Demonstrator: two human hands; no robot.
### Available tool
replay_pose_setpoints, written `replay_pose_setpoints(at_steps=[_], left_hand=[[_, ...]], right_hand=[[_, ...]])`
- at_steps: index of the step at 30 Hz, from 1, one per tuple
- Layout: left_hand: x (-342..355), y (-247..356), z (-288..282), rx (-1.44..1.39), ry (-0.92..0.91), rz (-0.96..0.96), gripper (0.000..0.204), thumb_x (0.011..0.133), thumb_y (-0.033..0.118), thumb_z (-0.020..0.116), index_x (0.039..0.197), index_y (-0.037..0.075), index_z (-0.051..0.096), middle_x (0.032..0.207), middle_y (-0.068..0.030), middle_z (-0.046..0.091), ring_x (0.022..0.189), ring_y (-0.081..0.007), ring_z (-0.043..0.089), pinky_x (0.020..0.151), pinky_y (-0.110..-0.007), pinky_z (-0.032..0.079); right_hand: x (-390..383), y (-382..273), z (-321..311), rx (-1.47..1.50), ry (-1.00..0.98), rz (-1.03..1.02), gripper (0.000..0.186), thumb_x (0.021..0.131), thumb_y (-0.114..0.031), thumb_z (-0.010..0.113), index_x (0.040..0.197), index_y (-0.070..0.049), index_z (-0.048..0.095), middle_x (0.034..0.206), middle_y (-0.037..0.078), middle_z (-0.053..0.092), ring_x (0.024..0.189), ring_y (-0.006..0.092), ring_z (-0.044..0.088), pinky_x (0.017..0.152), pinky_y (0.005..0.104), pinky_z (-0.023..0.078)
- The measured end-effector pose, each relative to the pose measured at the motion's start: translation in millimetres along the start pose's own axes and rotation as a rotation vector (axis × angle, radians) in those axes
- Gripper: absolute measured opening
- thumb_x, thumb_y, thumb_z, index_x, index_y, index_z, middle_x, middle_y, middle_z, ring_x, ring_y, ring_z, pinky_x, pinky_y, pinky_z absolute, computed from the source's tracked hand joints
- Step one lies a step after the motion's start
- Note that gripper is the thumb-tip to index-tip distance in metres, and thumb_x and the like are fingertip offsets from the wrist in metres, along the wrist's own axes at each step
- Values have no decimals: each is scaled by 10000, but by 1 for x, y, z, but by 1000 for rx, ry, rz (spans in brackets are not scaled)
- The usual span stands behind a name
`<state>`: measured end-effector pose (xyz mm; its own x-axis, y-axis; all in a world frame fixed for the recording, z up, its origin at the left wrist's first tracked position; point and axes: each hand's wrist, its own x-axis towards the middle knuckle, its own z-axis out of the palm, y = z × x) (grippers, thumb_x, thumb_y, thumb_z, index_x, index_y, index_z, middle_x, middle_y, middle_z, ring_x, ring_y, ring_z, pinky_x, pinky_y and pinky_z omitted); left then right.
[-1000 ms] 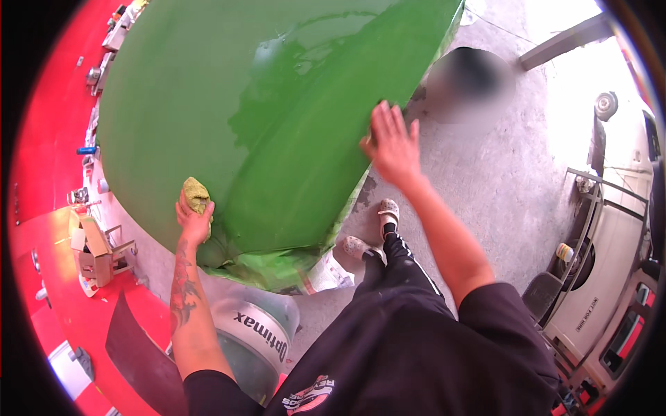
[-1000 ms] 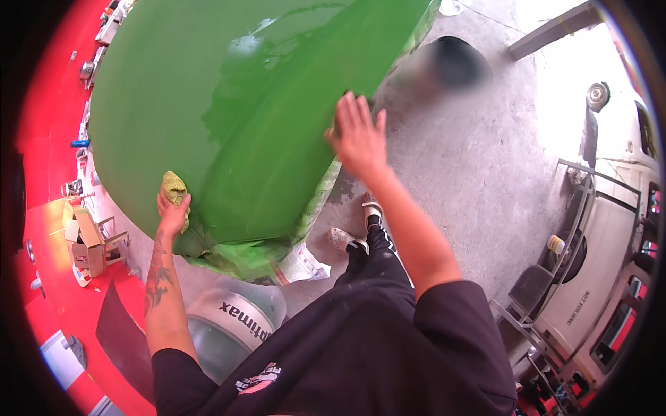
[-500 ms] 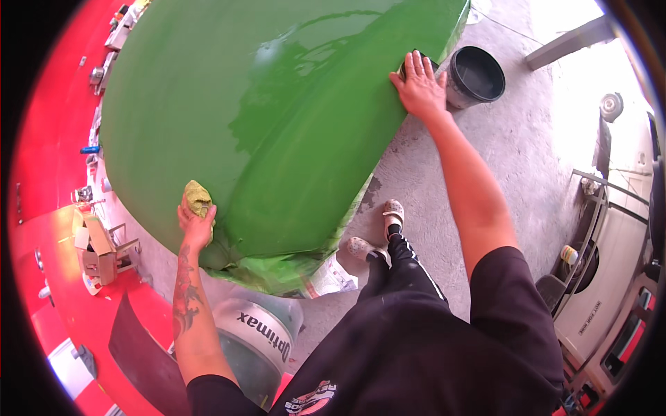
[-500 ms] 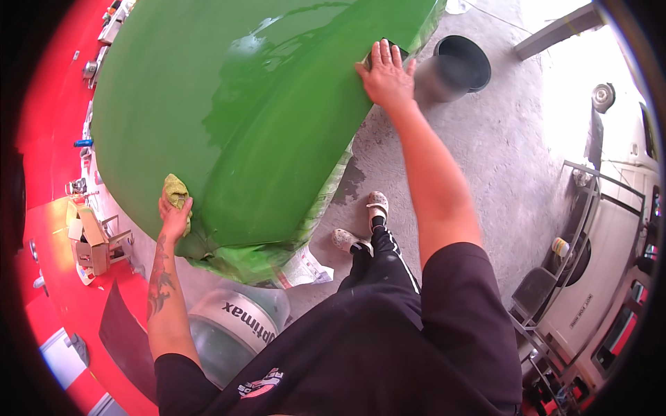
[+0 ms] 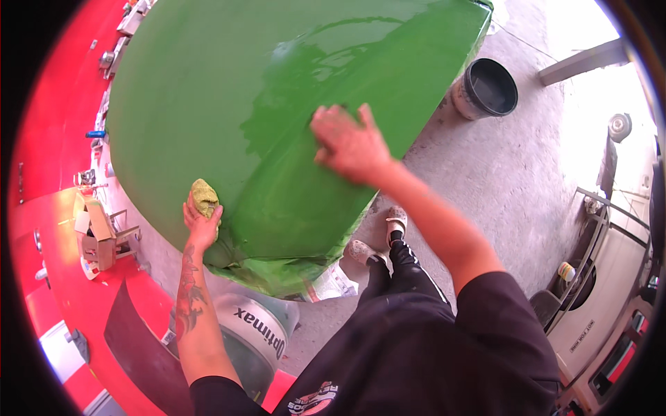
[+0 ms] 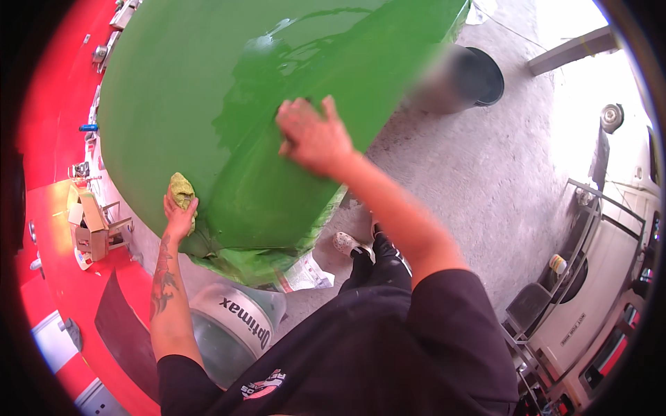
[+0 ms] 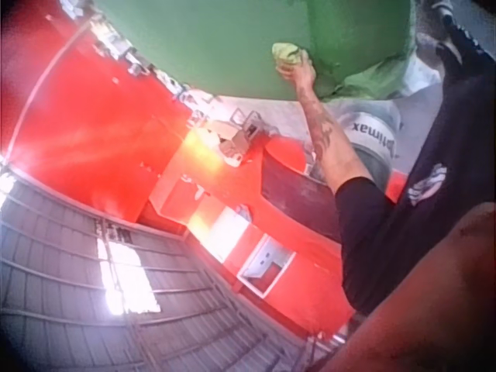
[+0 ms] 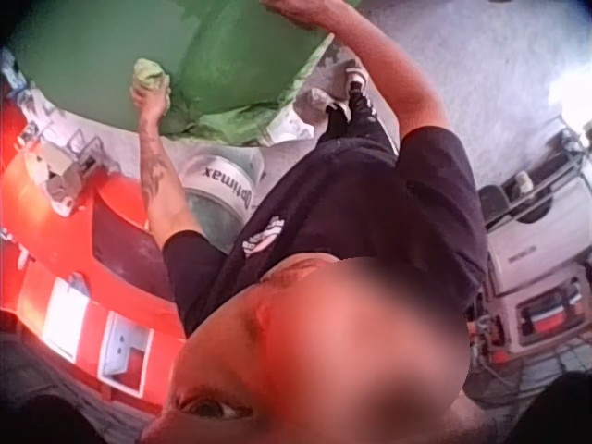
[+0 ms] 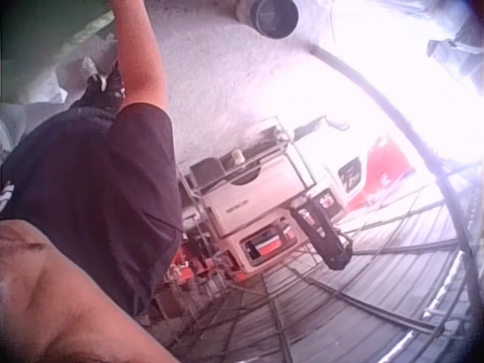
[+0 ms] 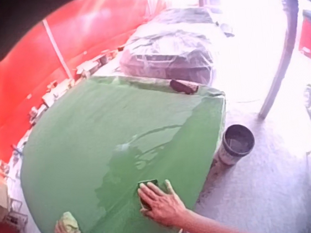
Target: The person folds a piece of sandpaper, wets a cloth in a bucket of water, and wipes water onto a car hood with the cloth before wet-sanding the hood surface with the sandpaper.
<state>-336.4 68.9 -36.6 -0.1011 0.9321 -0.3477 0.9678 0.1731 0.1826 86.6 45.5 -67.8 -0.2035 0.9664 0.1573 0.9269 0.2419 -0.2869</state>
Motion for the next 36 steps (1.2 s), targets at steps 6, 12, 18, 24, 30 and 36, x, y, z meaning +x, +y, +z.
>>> replay_pose_setpoints(at_steps=[6,12,18,24,30,36], left_hand=[[-1,1,1,-4,-17,-33,1020,840,505,656,1510,149,-26,1550,-197,21,1431,-400,4,1160,-492,87],[0,14,-2,34,-32,4,1066,822,547,653,1508,105,-33,1540,-233,13,1421,-422,-8,1158,-499,63],[-7,15,-2,-26,-39,-118,1089,791,569,673,1514,243,-74,1553,-211,-108,1412,-459,-3,1124,-587,167],[-4,27,3,-47,-111,-140,1130,766,571,696,1508,286,-107,1563,-195,-127,1415,-495,-39,1079,-683,169],[-30,30,-1,-188,46,74,842,812,309,683,1471,231,164,1504,-226,149,1365,-511,144,1046,-643,283],[-49,-3,-17,-276,84,469,494,761,120,660,1234,183,532,1174,-132,554,1099,-332,559,882,-441,510]], right_hand=[[57,152,-2,-177,17,439,646,979,-539,293,1514,-190,198,1584,16,193,1446,191,217,1138,618,103],[51,82,8,-149,11,422,673,972,-517,345,1512,-138,213,1590,31,169,1458,231,180,1127,631,112],[-15,-136,25,-61,-150,-19,693,891,-432,536,1464,-106,321,1541,64,287,1422,238,253,1103,614,205],[-34,-225,56,104,-213,-437,678,877,-468,542,1439,-136,358,1522,34,322,1419,207,263,1126,588,181],[-34,-117,12,-200,-152,105,644,938,-413,459,1493,-150,266,1573,28,231,1444,228,227,1143,582,133],[-54,-235,33,-170,-422,-242,624,944,-435,442,1464,-113,320,1575,59,209,1460,226,165,1161,544,137]])
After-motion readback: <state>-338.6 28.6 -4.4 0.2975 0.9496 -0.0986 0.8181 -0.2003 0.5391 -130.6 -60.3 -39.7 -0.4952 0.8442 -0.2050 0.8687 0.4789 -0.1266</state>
